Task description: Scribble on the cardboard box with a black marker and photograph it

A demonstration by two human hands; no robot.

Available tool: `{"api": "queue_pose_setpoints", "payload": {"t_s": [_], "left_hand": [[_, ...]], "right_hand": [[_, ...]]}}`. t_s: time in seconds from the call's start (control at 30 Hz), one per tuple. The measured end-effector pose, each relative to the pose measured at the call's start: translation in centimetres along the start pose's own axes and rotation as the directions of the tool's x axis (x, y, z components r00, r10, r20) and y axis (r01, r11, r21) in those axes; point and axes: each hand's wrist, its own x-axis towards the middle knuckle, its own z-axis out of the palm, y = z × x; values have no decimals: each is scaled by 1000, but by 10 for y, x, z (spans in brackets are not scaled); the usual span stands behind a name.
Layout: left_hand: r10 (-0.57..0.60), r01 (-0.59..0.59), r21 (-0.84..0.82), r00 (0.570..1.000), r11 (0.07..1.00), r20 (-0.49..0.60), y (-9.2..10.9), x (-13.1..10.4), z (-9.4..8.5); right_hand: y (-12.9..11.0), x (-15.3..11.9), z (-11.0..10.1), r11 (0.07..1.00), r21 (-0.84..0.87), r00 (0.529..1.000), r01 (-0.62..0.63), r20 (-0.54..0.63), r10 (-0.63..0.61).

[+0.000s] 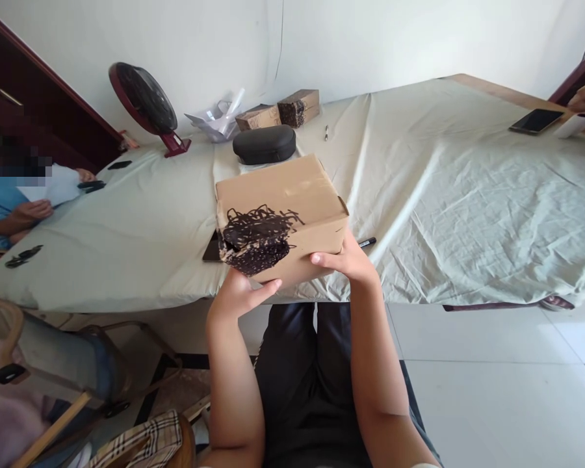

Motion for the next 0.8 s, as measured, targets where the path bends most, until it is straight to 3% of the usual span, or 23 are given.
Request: {"api": "queue_pose_setpoints", "payload": {"t_s": [0.03,0.1,0.2,0.27,0.53,0.8], "left_hand": [[34,-34,42,999,999,-5,2,0,1],[209,-201,115,976,973,-67,8,3,5],[492,-461,179,844,869,-213,15,9,10],[548,-512,200,808,835,-218,17,13,11],[516,-462,256,829,849,-215,21,9,-2],[451,-427,159,877,890,-166,17,12,-8]], "right_hand": [[-2,0,0,1000,-8,1000,19,-13,-19],[-7,1,2,1000,-5,1000,29,11,-29],[-12,3,5,1000,11,995,2,104,-4],[-13,5,7,1000,0,993,6,118,-6],[-3,12,17,999,33,993,-16,121,12],[-1,14,20,992,84,991,-92,102,83]]}}
